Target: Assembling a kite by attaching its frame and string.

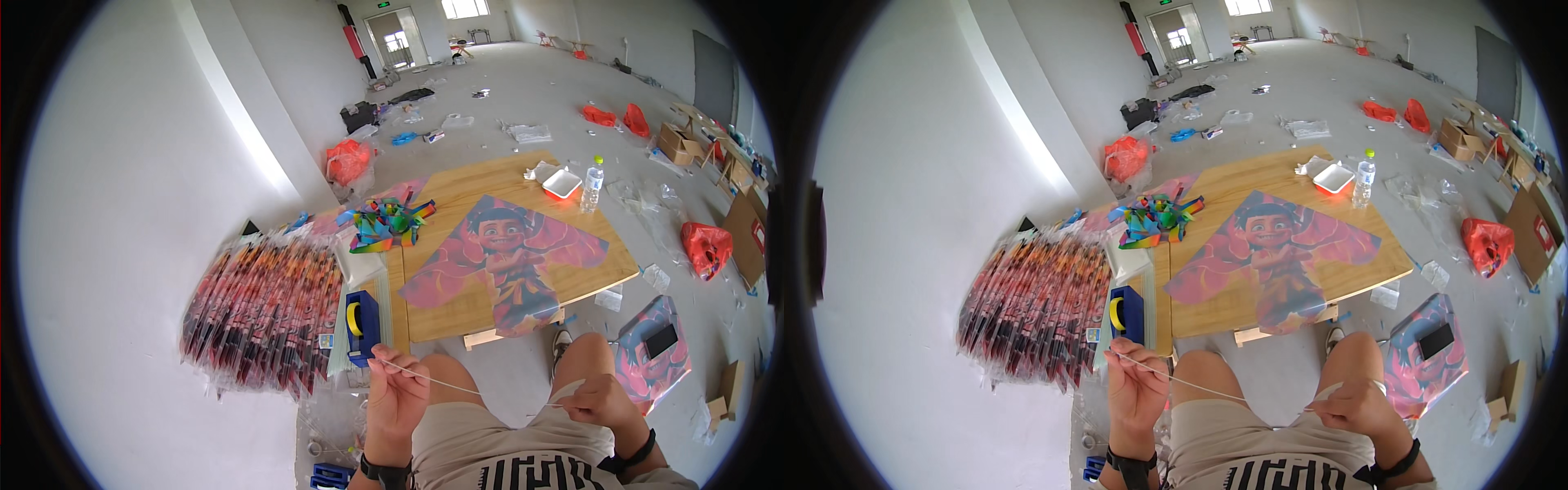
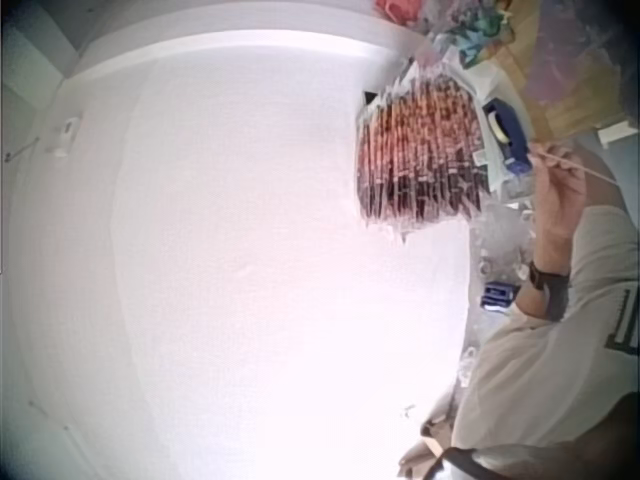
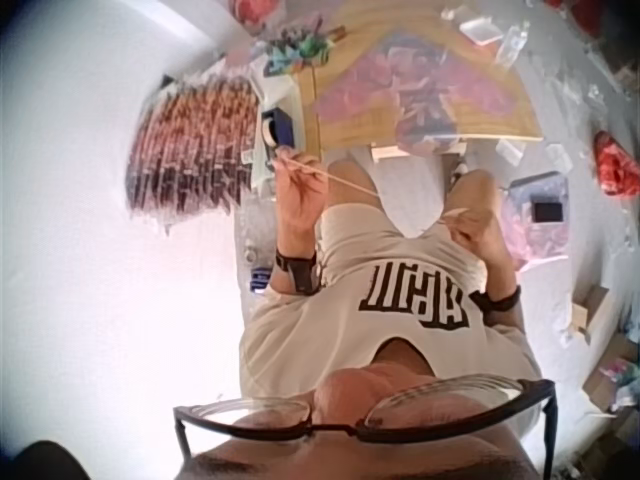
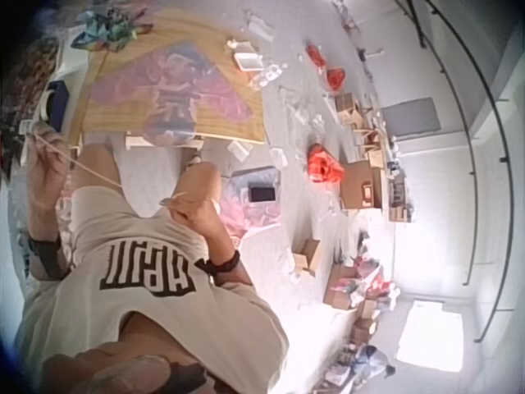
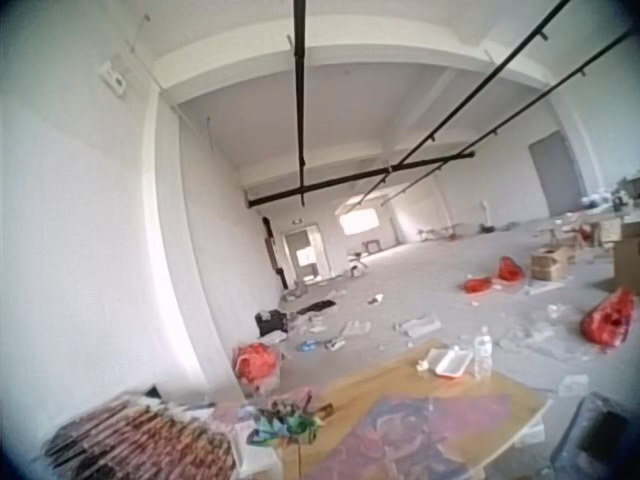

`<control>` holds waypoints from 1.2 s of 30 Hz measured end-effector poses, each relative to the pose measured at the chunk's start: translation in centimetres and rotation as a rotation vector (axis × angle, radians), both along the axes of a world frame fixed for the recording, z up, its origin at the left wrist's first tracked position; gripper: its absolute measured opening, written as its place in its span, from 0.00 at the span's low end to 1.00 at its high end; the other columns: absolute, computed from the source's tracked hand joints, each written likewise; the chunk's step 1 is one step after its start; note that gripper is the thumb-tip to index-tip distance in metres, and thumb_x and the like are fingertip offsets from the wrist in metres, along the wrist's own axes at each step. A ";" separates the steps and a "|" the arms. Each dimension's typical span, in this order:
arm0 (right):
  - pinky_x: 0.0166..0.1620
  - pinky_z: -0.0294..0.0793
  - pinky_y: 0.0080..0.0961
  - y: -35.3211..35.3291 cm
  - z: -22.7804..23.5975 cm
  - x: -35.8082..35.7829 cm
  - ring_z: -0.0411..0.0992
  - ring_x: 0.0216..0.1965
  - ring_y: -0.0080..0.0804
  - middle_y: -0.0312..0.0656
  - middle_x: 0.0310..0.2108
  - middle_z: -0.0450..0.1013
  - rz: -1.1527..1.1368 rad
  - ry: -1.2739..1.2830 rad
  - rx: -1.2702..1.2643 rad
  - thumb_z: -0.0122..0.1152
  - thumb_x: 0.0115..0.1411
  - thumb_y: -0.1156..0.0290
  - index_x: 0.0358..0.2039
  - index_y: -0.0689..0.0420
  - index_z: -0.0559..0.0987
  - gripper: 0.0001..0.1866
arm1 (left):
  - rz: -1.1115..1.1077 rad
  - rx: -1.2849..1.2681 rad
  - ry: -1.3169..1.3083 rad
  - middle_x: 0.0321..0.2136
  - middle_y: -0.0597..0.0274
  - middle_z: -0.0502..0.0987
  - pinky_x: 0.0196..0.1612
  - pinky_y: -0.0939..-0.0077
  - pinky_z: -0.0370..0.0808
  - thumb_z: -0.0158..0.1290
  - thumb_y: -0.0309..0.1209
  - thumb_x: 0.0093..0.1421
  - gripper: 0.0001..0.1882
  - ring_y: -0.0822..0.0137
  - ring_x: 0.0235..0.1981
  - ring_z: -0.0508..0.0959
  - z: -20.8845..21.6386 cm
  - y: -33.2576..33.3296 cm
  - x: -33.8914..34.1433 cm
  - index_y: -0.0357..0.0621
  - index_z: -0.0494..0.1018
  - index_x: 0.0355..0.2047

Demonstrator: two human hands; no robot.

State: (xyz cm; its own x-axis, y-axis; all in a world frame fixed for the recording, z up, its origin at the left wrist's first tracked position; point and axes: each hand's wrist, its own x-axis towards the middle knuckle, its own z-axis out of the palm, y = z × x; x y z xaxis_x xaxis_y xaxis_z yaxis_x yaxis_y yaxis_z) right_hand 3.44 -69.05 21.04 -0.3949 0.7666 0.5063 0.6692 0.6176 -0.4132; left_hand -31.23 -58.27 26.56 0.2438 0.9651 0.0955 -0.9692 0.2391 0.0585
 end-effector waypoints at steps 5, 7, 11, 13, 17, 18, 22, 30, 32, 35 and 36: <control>0.22 0.69 0.27 0.1 0.0 0.4 0.70 0.16 0.27 0.28 0.14 0.67 -0.006 -0.025 0.028 0.71 0.47 0.74 0.34 0.45 0.88 0.12 | 0.036 0.002 0.032 0.37 0.77 0.77 0.44 0.78 0.70 0.59 0.35 0.67 0.07 0.79 0.36 0.73 -0.1 0.1 0.0 0.53 0.74 0.43; 0.21 0.68 0.26 0.2 0.2 0.4 0.69 0.16 0.26 0.28 0.14 0.65 -0.005 -0.053 0.048 0.71 0.47 0.74 0.34 0.45 0.88 0.12 | 0.044 0.012 0.042 0.37 0.77 0.78 0.45 0.78 0.70 0.59 0.35 0.67 0.08 0.78 0.37 0.74 -0.3 0.2 -0.2 0.52 0.74 0.43; 0.21 0.66 0.24 0.2 0.0 0.6 0.67 0.15 0.25 0.27 0.13 0.63 0.009 -0.094 0.106 0.71 0.47 0.72 0.34 0.45 0.88 0.12 | 0.070 0.007 0.090 0.38 0.78 0.78 0.46 0.76 0.70 0.59 0.35 0.67 0.07 0.77 0.38 0.74 -0.4 0.5 -0.2 0.53 0.74 0.43; 0.21 0.66 0.23 0.3 0.5 0.5 0.66 0.15 0.24 0.26 0.14 0.63 0.036 -0.089 0.089 0.71 0.46 0.72 0.35 0.45 0.88 0.13 | 0.099 -0.013 0.125 0.38 0.79 0.78 0.47 0.75 0.71 0.59 0.34 0.67 0.07 0.76 0.40 0.74 -0.4 0.5 -0.1 0.55 0.74 0.43; 0.21 0.66 0.23 0.4 0.4 0.5 0.66 0.15 0.24 0.26 0.14 0.63 0.026 -0.096 0.089 0.71 0.45 0.74 0.35 0.45 0.88 0.14 | 0.118 -0.012 0.144 0.38 0.79 0.78 0.50 0.73 0.72 0.59 0.34 0.66 0.08 0.75 0.42 0.75 -1.4 1.2 -0.2 0.55 0.74 0.44; 0.21 0.66 0.23 0.5 0.3 0.6 0.66 0.15 0.24 0.26 0.14 0.63 0.017 -0.096 0.091 0.71 0.45 0.74 0.35 0.45 0.88 0.15 | 0.120 -0.001 0.145 0.38 0.79 0.78 0.51 0.73 0.72 0.59 0.34 0.66 0.08 0.75 0.42 0.75 -1.5 1.2 -0.3 0.55 0.74 0.44; 0.22 0.68 0.24 0.7 -0.4 0.6 0.68 0.16 0.25 0.27 0.15 0.66 -0.011 -0.052 0.059 0.70 0.46 0.76 0.36 0.44 0.89 0.15 | 0.118 0.045 0.145 0.37 0.79 0.78 0.50 0.74 0.73 0.60 0.34 0.65 0.09 0.75 0.41 0.75 -1.7 1.5 0.1 0.55 0.74 0.44; 0.26 0.73 0.28 0.9 -1.2 0.7 0.74 0.20 0.33 0.35 0.20 0.76 0.017 0.163 -0.197 0.68 0.49 0.79 0.37 0.49 0.89 0.15 | 0.045 0.043 0.050 0.37 0.80 0.78 0.49 0.75 0.73 0.62 0.35 0.64 0.10 0.76 0.41 0.76 -2.3 2.0 0.6 0.56 0.74 0.43; 0.27 0.74 0.29 1.1 -1.2 0.8 0.75 0.21 0.34 0.37 0.21 0.77 0.028 0.210 -0.245 0.68 0.50 0.80 0.37 0.51 0.88 0.14 | 0.040 0.056 0.065 0.37 0.80 0.78 0.50 0.74 0.73 0.62 0.35 0.64 0.10 0.76 0.41 0.75 -2.4 2.2 0.7 0.56 0.74 0.43; 0.28 0.75 0.28 1.2 -2.0 1.1 0.77 0.23 0.35 0.39 0.23 0.79 0.033 0.260 -0.310 0.67 0.51 0.80 0.37 0.52 0.88 0.13 | 0.036 0.064 0.084 0.38 0.81 0.78 0.50 0.73 0.73 0.61 0.35 0.64 0.10 0.76 0.42 0.76 -2.5 2.3 0.9 0.57 0.74 0.43; 0.28 0.75 0.28 1.3 -2.1 1.1 0.77 0.23 0.35 0.39 0.23 0.79 0.032 0.271 -0.322 0.67 0.51 0.80 0.37 0.53 0.88 0.13 | 0.033 0.063 0.091 0.38 0.81 0.78 0.51 0.72 0.73 0.61 0.35 0.64 0.10 0.75 0.42 0.76 -2.6 2.4 0.9 0.57 0.74 0.43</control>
State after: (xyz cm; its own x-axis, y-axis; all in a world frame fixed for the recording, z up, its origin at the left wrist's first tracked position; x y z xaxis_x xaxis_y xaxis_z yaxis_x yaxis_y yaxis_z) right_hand 4.52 -67.78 18.93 -0.3066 0.8923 0.3314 0.4925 0.4467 -0.7469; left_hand -30.32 -55.89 23.95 0.2223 0.9656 0.1348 -0.9665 0.2000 0.1608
